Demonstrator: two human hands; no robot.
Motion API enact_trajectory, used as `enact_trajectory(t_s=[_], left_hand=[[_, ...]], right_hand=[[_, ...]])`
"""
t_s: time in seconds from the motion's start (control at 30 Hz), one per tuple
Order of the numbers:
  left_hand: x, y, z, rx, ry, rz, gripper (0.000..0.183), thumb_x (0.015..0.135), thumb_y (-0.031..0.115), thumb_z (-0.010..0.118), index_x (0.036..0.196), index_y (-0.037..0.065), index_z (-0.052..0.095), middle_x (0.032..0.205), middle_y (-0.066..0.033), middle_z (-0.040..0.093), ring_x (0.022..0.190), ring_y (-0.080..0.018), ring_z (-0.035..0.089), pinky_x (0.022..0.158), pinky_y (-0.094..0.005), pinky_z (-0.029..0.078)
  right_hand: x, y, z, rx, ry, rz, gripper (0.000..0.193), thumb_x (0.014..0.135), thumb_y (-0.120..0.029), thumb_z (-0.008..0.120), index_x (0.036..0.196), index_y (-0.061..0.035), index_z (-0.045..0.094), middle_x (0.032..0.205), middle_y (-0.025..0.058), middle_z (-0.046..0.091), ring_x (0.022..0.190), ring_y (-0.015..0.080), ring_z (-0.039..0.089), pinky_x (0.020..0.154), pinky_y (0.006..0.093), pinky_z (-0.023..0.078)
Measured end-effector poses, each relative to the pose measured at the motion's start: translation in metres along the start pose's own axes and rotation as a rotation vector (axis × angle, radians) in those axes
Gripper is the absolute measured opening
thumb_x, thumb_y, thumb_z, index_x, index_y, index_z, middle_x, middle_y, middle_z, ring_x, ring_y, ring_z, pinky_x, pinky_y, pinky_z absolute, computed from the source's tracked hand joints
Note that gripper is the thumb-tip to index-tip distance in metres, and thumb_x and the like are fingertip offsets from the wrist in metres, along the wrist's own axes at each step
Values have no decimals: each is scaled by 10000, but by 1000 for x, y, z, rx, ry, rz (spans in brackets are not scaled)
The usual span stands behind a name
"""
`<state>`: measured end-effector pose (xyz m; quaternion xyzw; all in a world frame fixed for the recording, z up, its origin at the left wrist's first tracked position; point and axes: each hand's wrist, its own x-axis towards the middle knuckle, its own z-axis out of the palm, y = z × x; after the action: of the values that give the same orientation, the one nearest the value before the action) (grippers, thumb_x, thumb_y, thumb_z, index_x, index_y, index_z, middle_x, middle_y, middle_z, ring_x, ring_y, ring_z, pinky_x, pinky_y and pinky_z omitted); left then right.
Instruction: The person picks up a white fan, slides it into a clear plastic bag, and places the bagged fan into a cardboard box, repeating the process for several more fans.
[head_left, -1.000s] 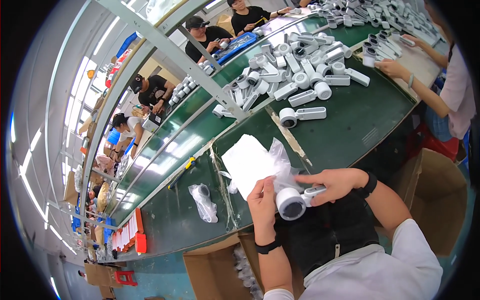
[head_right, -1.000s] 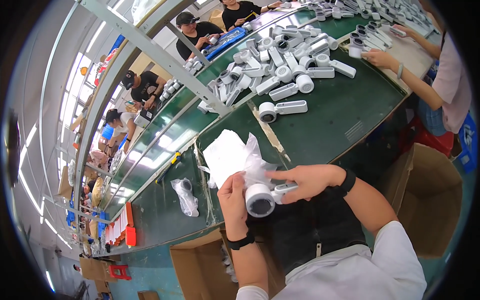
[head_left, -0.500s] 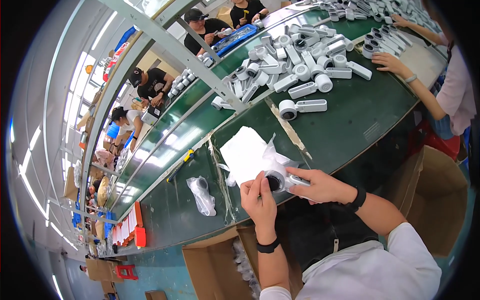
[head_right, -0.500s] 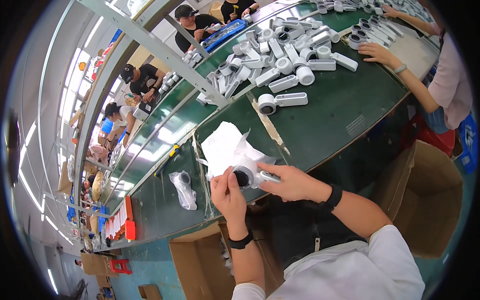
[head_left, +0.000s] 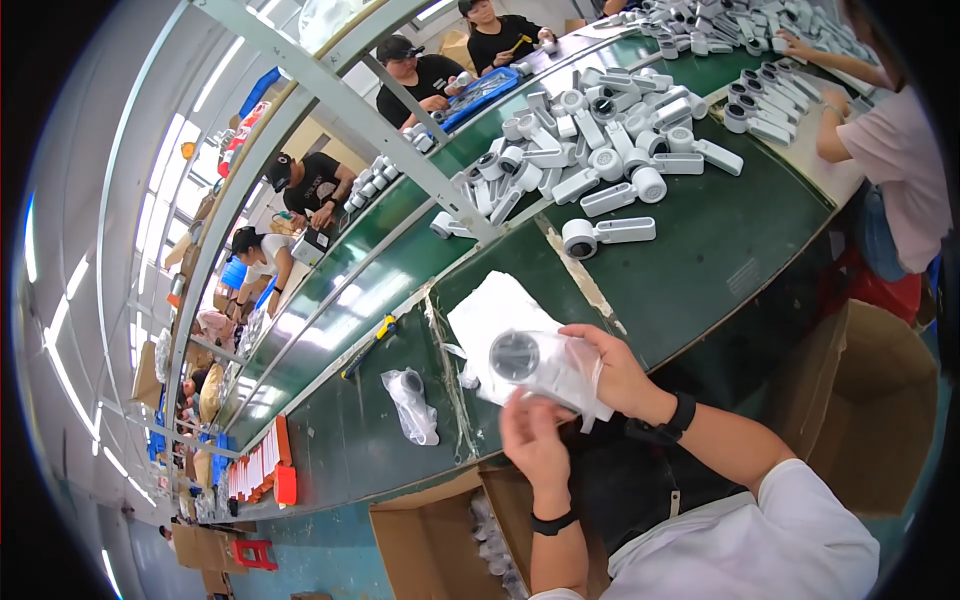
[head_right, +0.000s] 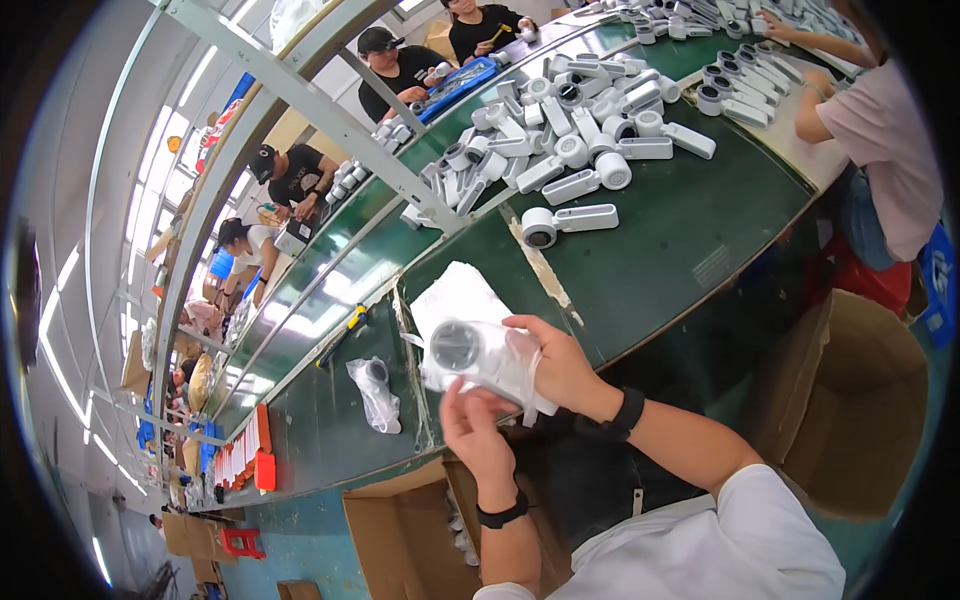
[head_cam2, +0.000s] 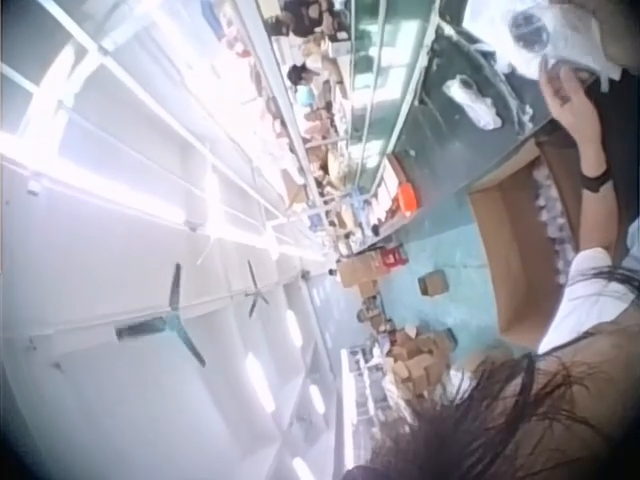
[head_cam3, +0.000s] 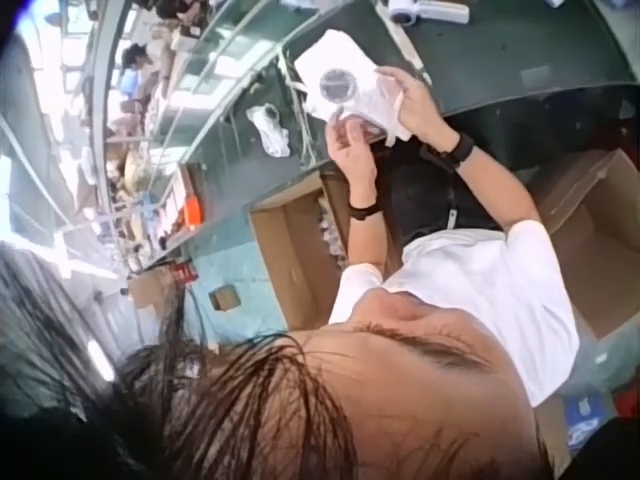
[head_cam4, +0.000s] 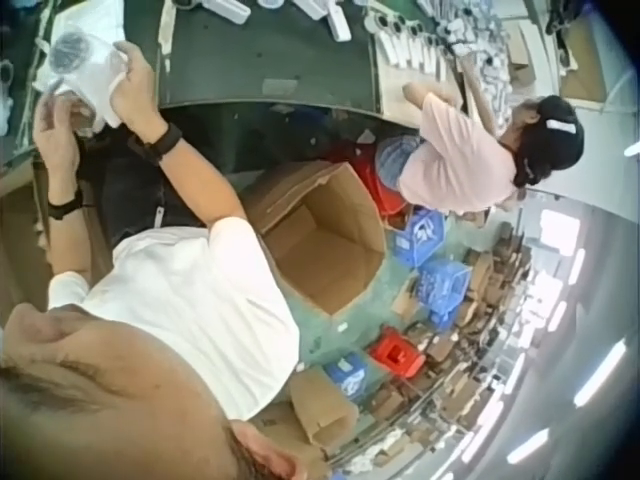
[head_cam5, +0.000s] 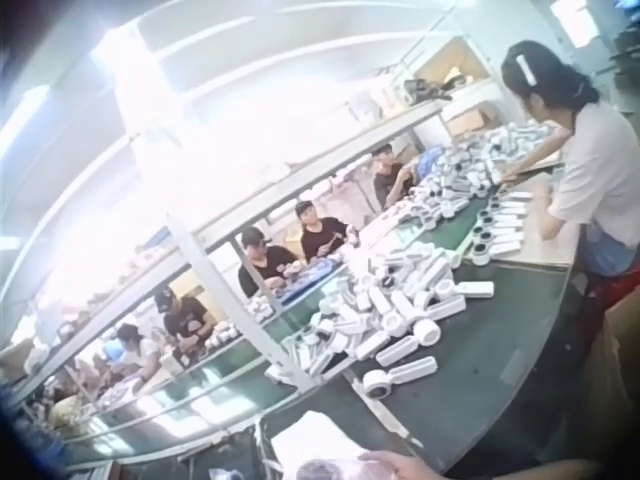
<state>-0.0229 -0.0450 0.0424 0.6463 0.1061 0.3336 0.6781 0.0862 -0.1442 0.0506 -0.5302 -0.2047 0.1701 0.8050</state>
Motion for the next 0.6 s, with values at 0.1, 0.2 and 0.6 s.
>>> enact_trajectory(t_s=[0.1, 0.2, 0.6], left_hand=[[5, -6, -4, -157, 193, -107, 525, 997, 306, 509, 1400, 33, 313, 1327, -129, 467, 1204, -244, 508, 923, -377, 503], [-6, -4, -2, -461, -78, -178, 644, 988, 352, 505, 1484, 68, 209, 1489, -119, 348, 1354, -294, 375, 1118, -446, 306], [-17, 22, -62, -358, 224, -249, 388, 982, 163, 532, 1319, 77, 359, 1174, -107, 578, 956, -236, 653, 613, -336, 614]], right_hand=[[-10, -2, 20, -178, -32, -108, 311, 895, -34, 586, 1205, -13, 557, 1002, 64, 644, 895, 119, 591, 783, 267, 482], [-16, 0, 47, -244, 70, -251, 267, 869, -18, 588, 1135, 0, 585, 954, 75, 639, 883, 131, 583, 791, 273, 475], [-20, 8, 36, -653, -194, -530, 180, 695, -28, 749, 863, -22, 687, 783, 108, 652, 716, 272, 620, 655, 328, 491]])
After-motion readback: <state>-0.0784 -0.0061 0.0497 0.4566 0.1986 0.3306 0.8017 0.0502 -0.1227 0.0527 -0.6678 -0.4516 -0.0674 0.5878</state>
